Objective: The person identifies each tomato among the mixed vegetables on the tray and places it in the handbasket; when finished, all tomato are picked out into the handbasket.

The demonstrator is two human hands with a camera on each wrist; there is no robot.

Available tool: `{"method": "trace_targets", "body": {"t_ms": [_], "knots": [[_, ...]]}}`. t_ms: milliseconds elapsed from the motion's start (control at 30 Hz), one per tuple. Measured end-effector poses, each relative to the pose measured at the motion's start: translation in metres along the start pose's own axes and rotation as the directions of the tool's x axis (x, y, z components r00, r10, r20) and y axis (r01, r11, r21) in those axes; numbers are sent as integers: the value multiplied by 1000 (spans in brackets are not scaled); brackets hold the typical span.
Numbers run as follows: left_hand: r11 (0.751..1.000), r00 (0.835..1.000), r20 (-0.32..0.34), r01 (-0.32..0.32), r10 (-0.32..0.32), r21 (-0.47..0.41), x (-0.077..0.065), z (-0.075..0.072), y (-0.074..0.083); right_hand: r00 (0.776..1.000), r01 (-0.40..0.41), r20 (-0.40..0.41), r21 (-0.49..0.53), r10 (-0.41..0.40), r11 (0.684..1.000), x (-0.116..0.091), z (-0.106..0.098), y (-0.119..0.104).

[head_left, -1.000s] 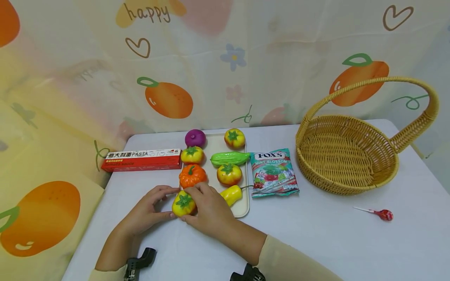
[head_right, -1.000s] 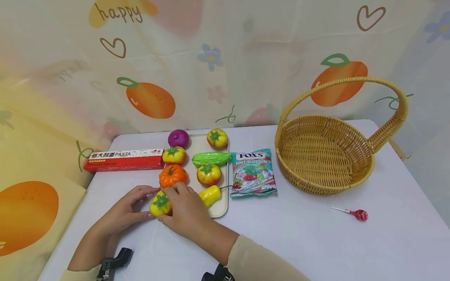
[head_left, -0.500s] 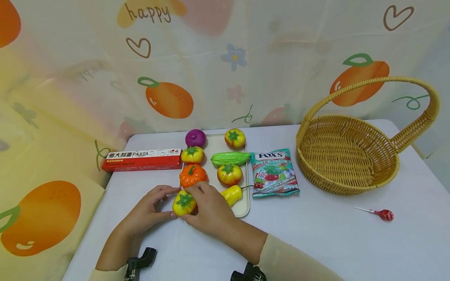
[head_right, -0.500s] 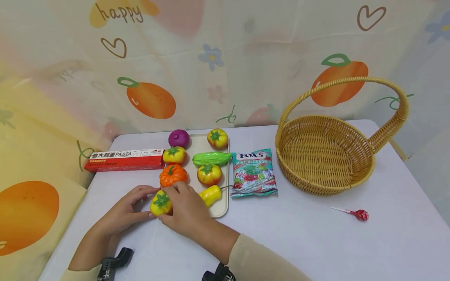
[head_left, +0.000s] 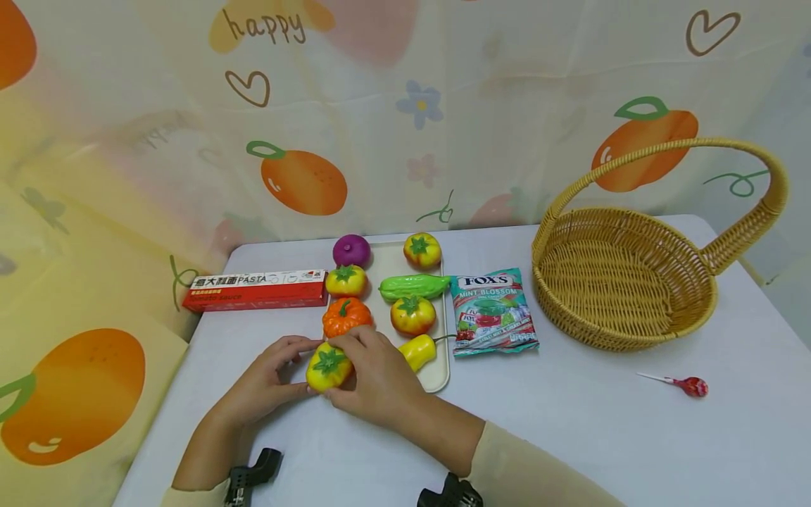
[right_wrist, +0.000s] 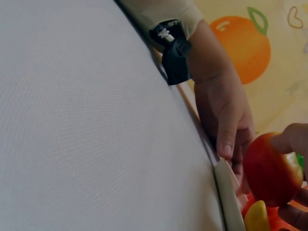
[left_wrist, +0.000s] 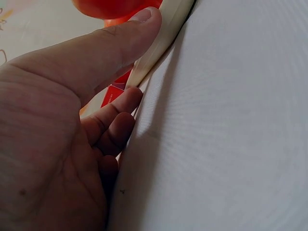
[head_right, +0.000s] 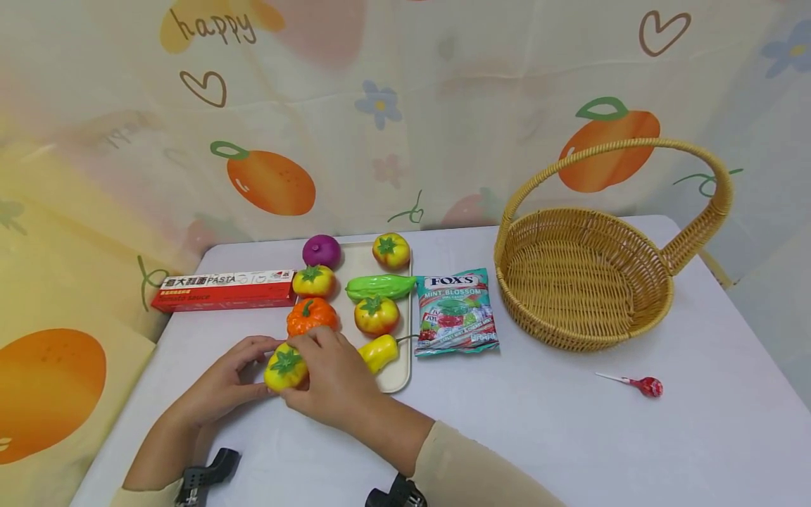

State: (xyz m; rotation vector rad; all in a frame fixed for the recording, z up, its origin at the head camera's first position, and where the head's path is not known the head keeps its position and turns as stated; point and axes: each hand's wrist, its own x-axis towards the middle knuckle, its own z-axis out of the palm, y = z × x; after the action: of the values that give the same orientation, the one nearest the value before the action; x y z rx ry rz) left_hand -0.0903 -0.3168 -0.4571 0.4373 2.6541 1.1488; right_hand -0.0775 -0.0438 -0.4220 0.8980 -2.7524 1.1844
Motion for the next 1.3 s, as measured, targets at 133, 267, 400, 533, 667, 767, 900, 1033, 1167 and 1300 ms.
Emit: {"method": "trace_targets", "body": {"t_ms": [133, 267, 400, 533, 667, 767, 900, 1033, 1167, 1300], "knots": [[1000, 1000, -4, -18, 18, 7, -1, 0, 0, 1000, 14, -10, 41, -13, 999, -1, -5, 1], [999, 1000, -3, -24, 24, 27, -1, 0, 0, 1000, 29, -10, 59, -28, 998, -1, -12, 6], [998, 999, -2, -36, 36, 45, 1, -1, 1, 999, 38, -7, 74, -38, 997, -1, -18, 10], [999, 1000, 0, -26, 26, 45, 1, -1, 2, 997, 72, 1, 107, -72, 992, -1, -22, 12], [999, 1000, 2, -8, 8, 32, 1, 0, 1, 993, 113, 5, 139, -115, 984, -1, -24, 11], [1000, 1000, 3, 0, 0, 25, 0, 0, 1, 992, 122, 16, 168, -126, 978, -1, -27, 10], [999, 1000, -1, 9, -9, 31, -2, 0, 1, 993, 98, 43, 237, -111, 966, -2, -33, 6], [999, 1000, -4, 15, -15, 32, -3, -1, 1, 995, 51, 69, 329, -77, 943, -6, -40, 1], [999, 1000, -2, 19, -19, 39, -3, -1, 3, 996, 19, 76, 368, -50, 930, -10, -48, 0], [998, 1000, 3, 18, -19, 53, -1, 0, 4, 997, -16, 80, 376, -15, 927, -14, -55, 2]]}}
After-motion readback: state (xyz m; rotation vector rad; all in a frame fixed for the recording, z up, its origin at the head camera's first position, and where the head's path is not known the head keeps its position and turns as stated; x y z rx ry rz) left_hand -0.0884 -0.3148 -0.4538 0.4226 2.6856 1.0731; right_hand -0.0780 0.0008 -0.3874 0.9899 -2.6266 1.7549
